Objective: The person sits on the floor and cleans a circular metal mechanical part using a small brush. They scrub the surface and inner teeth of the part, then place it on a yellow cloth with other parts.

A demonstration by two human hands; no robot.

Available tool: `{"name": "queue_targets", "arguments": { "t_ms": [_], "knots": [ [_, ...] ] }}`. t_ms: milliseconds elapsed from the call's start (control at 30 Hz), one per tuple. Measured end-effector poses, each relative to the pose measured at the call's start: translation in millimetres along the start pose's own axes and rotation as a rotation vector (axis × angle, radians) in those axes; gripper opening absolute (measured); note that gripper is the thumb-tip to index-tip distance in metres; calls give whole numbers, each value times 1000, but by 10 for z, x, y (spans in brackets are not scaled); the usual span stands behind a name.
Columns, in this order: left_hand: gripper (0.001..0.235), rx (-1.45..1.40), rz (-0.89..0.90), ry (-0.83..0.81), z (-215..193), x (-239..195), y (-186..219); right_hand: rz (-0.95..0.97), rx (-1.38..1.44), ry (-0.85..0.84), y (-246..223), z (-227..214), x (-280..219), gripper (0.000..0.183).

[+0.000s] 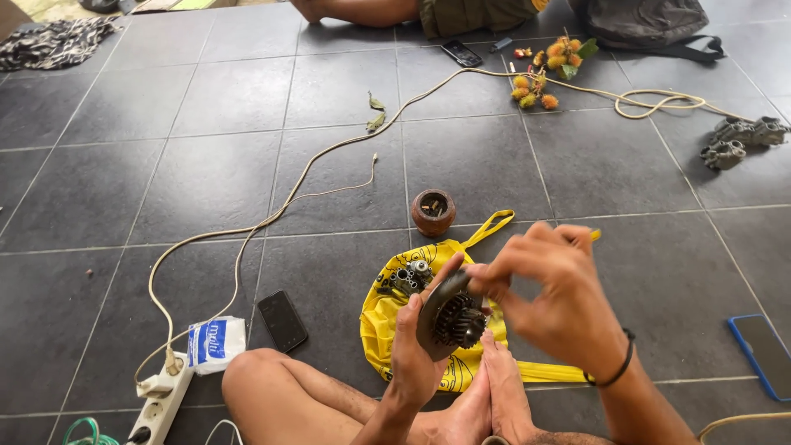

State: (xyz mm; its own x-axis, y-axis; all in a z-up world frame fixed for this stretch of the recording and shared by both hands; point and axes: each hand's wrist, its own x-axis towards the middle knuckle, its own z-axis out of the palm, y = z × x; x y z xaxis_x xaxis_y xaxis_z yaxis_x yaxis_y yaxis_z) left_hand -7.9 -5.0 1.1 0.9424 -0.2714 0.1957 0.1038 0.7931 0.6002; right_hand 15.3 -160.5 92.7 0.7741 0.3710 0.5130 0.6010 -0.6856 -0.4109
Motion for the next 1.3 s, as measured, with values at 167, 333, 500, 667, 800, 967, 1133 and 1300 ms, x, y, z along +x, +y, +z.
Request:
{"name": "queue_targets", "arguments": {
  "t_ms": [167, 333, 500, 667, 800, 967, 1133, 1300],
  "knots": [
    [72, -47, -14, 21, -39, -16, -52, -25, -23, -8, 0, 8, 3, 12],
    [72, 14, 9, 19, 12, 10, 16, -21, -55, 1, -27, -22, 50, 11],
    [74, -12, -26, 53, -8, -19, -34, -50, -70, 12, -78, -16, 19, 8],
    [76, 16, 39, 30, 25, -14, 15, -87, -100, 24, -133, 7, -1, 19],
    [77, 33, 39, 25, 11, -30, 44, -22, -84, 59, -94, 17, 9, 13],
    [74, -27, 95, 48, -5, -10, 60, -33, -13, -27, 7, 3, 26, 9],
    [76, -96, 83, 143, -322, -21, 241, 322, -83, -15, 396, -576, -220, 20],
    [77, -29, 90, 331, -1027, -250, 348, 519, -410, -144, 663, -962, -144, 33]
  ]
}}
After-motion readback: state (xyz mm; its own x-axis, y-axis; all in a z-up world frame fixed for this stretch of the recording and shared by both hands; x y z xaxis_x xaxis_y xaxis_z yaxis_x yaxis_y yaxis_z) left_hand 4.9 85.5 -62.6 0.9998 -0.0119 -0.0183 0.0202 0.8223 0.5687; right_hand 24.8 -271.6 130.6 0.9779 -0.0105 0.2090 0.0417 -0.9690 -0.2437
